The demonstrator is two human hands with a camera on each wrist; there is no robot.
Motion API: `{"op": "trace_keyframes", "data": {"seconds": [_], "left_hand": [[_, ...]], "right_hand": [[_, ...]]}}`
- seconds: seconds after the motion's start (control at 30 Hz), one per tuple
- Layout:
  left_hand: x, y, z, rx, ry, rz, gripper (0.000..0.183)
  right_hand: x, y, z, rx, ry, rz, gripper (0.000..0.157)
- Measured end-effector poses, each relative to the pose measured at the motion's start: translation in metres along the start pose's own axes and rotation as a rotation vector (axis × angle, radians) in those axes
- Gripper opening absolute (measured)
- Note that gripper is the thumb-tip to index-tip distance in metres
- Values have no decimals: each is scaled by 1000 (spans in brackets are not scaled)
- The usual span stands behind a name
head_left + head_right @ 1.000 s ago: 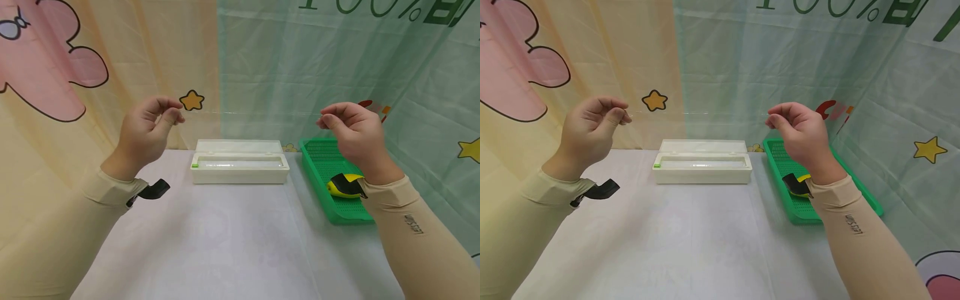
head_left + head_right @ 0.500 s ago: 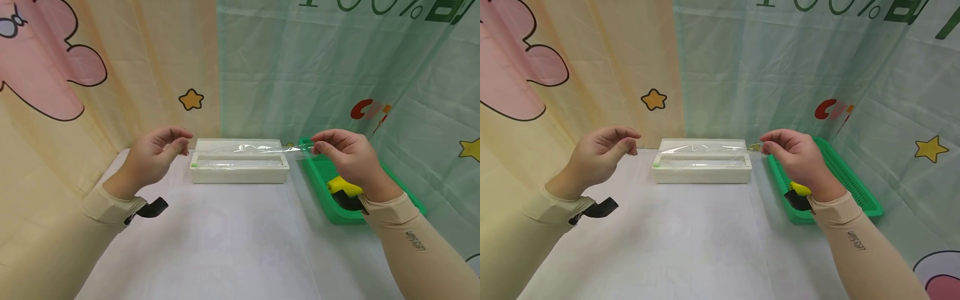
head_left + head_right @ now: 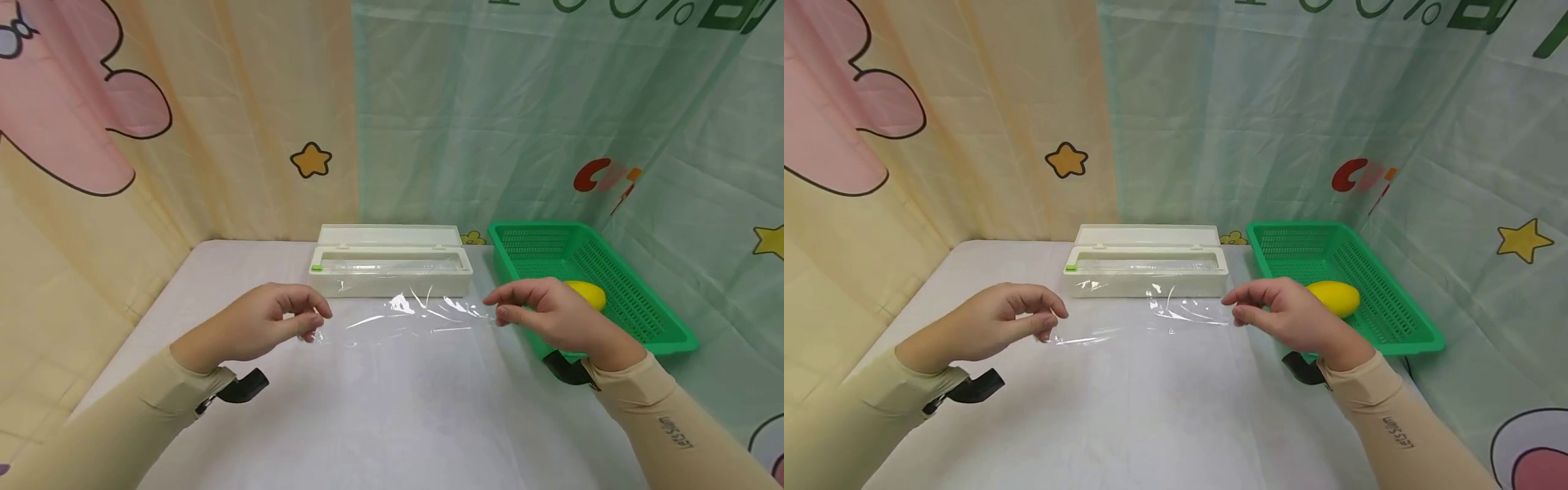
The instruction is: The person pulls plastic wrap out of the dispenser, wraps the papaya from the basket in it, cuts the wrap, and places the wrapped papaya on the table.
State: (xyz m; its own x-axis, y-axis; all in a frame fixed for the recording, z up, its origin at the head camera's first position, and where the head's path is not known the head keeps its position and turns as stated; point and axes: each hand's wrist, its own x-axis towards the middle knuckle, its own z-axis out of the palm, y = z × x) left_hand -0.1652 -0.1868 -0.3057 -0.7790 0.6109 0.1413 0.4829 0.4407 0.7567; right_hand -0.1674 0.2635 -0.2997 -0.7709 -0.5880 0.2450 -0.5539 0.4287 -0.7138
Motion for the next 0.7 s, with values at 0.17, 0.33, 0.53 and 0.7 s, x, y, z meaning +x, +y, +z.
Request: {"op": "trace_keyframes", "data": {"seconds": [0.17, 0.33, 0.53, 0.7], "left_hand": [[-12, -11, 16, -96, -136, -46, 10], [-17, -27, 35, -131, -162, -106, 19], [-20, -45, 58, -103, -142, -229, 37], [-24, -55, 73, -64, -118, -305, 50]], "right_hand": [[-11, 6, 11, 16, -188, 84, 20], [-18, 18, 25, 42, -313, 166, 23], [-21, 32, 46, 52, -390, 217, 26], [-25, 40, 60, 94, -437, 261, 27]]}}
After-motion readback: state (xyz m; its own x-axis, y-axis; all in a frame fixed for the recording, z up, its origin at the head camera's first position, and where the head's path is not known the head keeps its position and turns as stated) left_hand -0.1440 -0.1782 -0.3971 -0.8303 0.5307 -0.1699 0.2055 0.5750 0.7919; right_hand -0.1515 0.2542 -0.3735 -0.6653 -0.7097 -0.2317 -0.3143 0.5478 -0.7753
